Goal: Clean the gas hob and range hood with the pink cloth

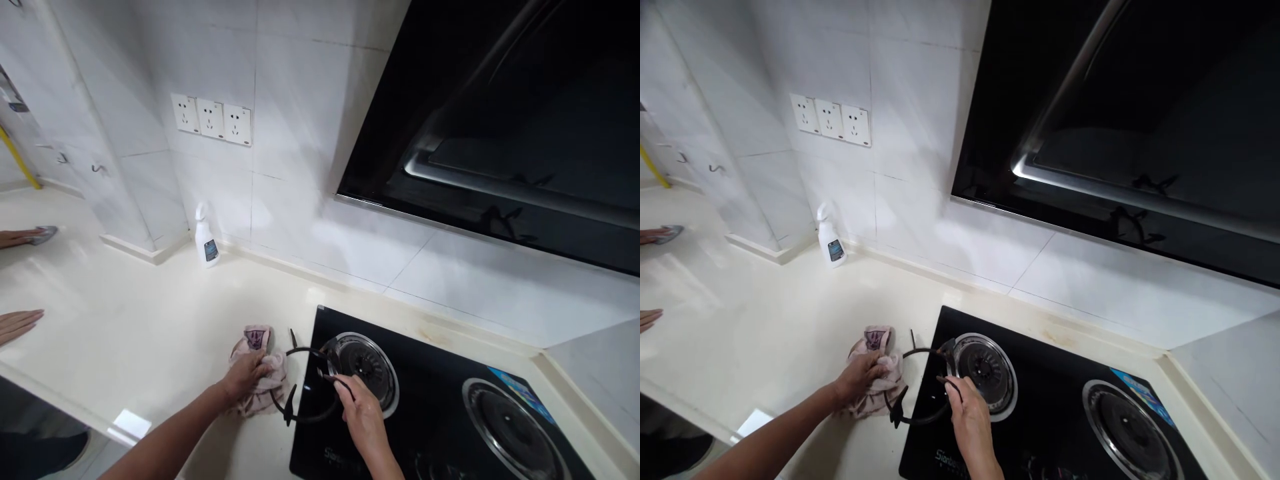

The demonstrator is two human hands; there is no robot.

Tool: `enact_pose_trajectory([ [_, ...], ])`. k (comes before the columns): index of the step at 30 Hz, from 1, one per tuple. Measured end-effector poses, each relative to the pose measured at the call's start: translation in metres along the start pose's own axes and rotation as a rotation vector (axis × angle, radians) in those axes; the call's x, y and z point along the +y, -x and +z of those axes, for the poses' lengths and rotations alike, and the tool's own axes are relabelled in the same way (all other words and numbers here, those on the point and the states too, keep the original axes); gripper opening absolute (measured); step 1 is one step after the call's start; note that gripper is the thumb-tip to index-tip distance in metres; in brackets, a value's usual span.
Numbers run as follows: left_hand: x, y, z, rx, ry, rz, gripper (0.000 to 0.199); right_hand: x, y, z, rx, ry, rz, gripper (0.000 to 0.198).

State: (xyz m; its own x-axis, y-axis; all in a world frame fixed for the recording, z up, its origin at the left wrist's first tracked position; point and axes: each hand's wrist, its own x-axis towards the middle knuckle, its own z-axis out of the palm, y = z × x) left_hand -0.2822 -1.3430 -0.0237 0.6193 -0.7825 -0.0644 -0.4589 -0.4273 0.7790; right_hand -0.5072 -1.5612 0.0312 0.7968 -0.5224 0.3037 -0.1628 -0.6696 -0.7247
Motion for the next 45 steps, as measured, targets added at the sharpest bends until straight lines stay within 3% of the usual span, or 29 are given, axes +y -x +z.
enact_pose_trajectory([
  [4, 0.003, 0.000, 0.008, 0.020, -0.076, 0.053, 0.040, 0.006, 0.002, -0.010, -0.087, -0.083, 0.069, 0.043],
  [9, 0.001, 0.000, 0.012, 0.068, -0.077, 0.076, 0.046, 0.008, 0.002, -0.016, -0.095, -0.048, 0.038, 0.045],
  [19, -0.008, -0.004, 0.019, 0.349, 0.055, -0.079, 0.050, 0.006, 0.005, -0.013, -0.032, 0.076, -0.048, 0.047],
  [23, -0.009, 0.008, 0.020, 0.410, 0.104, -0.108, 0.045, 0.012, 0.011, -0.016, -0.029, 0.086, -0.048, 0.046],
  [30, -0.016, 0.043, 0.001, 0.547, 0.088, -0.178, 0.029, 0.026, 0.029, -0.028, -0.010, 0.236, -0.089, 0.050],
  [35, -0.017, 0.053, -0.004, 0.442, -0.140, -0.089, 0.014, 0.028, 0.041, -0.034, 0.026, 0.270, -0.111, 0.045],
  [41, -0.001, 0.056, 0.009, 0.229, -0.394, 0.034, 0.028, 0.019, 0.042, -0.026, 0.088, 0.366, -0.152, 0.048],
  [43, 0.008, 0.057, 0.013, 0.204, -0.377, 0.062, 0.023, 0.017, 0.041, -0.022, 0.087, 0.390, -0.152, 0.048],
  [45, 0.021, 0.056, 0.013, 0.267, -0.195, 0.050, 0.027, 0.017, 0.041, -0.021, 0.085, 0.412, -0.155, 0.047],
])
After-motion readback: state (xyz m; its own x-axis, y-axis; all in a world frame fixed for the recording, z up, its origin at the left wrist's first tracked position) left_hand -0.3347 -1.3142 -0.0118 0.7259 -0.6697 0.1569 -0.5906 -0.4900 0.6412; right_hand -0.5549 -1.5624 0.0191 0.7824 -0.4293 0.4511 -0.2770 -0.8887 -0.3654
